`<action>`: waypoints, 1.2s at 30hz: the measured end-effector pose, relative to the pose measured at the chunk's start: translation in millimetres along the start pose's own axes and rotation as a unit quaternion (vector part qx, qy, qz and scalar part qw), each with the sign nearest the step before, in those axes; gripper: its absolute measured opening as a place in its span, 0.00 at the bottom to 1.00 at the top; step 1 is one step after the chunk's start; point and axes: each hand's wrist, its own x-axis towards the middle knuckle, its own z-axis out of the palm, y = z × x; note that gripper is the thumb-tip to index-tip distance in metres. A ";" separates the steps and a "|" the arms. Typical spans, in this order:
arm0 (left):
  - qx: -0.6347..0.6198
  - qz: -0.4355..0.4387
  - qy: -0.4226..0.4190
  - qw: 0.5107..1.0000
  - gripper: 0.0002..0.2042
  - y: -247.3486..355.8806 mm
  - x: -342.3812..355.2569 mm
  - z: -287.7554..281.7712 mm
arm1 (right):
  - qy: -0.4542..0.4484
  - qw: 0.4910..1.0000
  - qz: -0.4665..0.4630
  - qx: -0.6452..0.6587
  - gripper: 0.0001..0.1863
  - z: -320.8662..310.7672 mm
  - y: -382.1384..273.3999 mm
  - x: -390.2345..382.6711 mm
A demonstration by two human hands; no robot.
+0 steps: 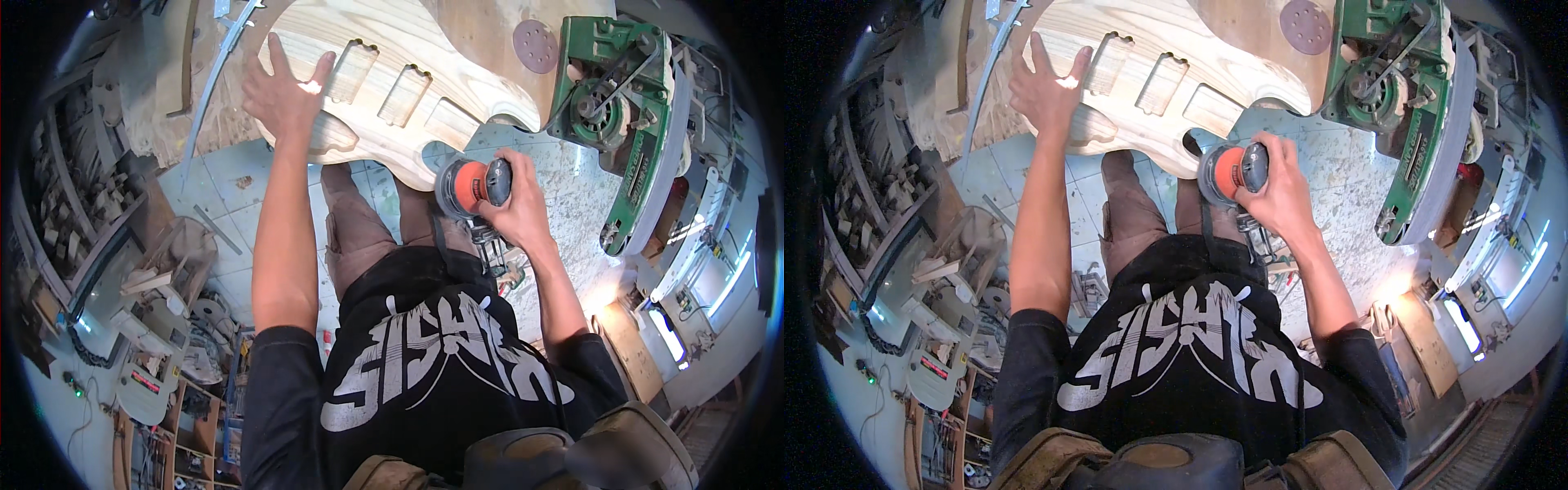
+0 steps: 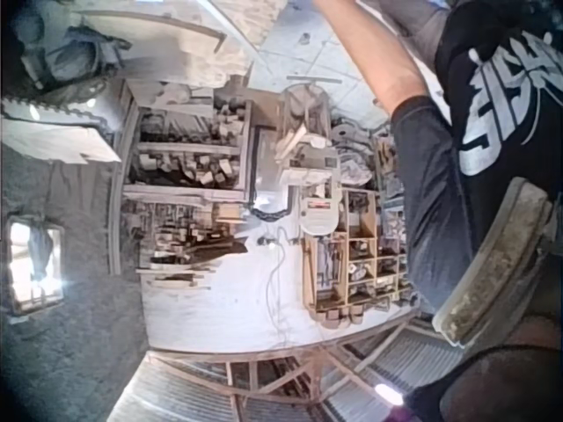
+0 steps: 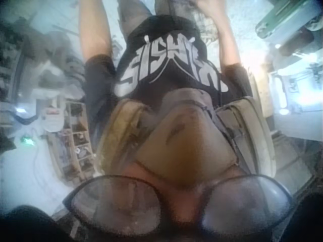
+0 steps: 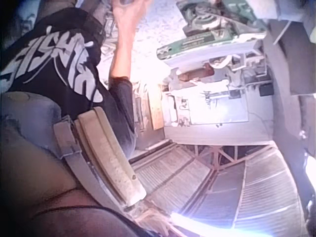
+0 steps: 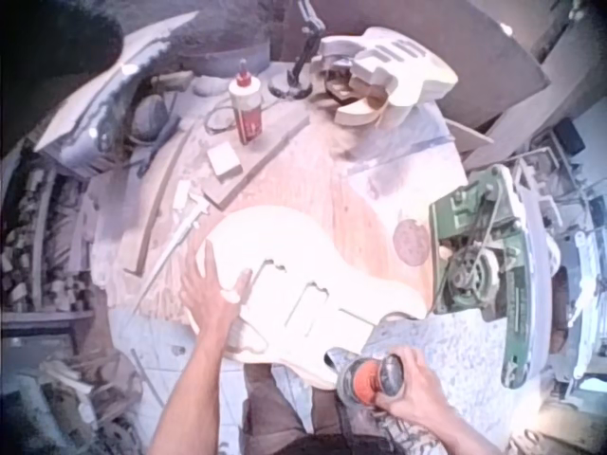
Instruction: The person sands a wooden guitar body with an orbital sander on a workbench and rotates the object to access different sides.
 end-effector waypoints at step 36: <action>0.000 -0.012 -0.033 0.999 0.50 1.6 2.1 -0.3 | 0.046 0.998 0.045 -0.003 0.37 14.7 -24.8 -0.2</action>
